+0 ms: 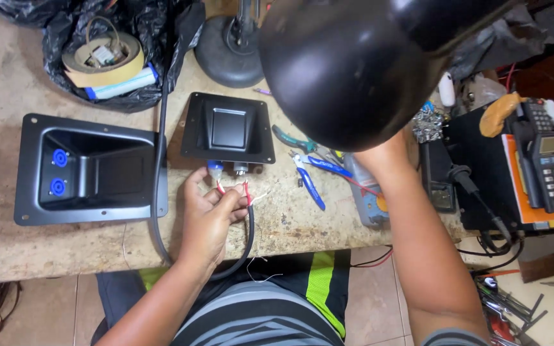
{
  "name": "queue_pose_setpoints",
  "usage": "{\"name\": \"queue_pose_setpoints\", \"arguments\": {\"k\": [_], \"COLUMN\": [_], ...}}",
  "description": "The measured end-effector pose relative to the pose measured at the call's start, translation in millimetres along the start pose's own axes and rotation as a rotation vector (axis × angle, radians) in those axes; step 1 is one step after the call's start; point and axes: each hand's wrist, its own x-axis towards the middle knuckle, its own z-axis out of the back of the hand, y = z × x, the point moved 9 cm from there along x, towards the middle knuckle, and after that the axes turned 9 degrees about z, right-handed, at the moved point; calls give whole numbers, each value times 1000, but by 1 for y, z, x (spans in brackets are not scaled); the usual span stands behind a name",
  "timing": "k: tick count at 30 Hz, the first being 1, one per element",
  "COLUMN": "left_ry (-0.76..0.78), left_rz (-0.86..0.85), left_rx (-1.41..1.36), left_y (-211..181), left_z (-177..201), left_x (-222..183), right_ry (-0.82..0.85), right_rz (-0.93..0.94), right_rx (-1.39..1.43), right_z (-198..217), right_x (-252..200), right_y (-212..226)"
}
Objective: Wiring an electronic panel and selecting heat shrink tubing for insulation on a repair bench.
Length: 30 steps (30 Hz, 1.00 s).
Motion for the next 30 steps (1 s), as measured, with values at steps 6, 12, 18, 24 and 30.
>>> {"name": "queue_pose_setpoints", "arguments": {"k": [6, 12, 18, 24, 30], "left_ry": [-27, -58, -33, -54, -48], "left_rz": [92, 104, 86, 142, 124], "left_rx": [0, 46, 13, 67, 80], "left_y": [-9, -8, -5, -10, -11], "left_z": [-8, -8, -9, -10, -14], "left_x": [-8, -7, -4, -12, -12], "right_ry": [290, 530, 168, 375, 793], "right_rz": [-157, -415, -262, -559, -652], "right_rx": [-86, 83, 148, 47, -43], "right_z": [-25, -46, -31, 22, -17], "right_x": [5, -7, 2, 6, -26], "right_y": [-8, -16, -29, -88, -120]}}
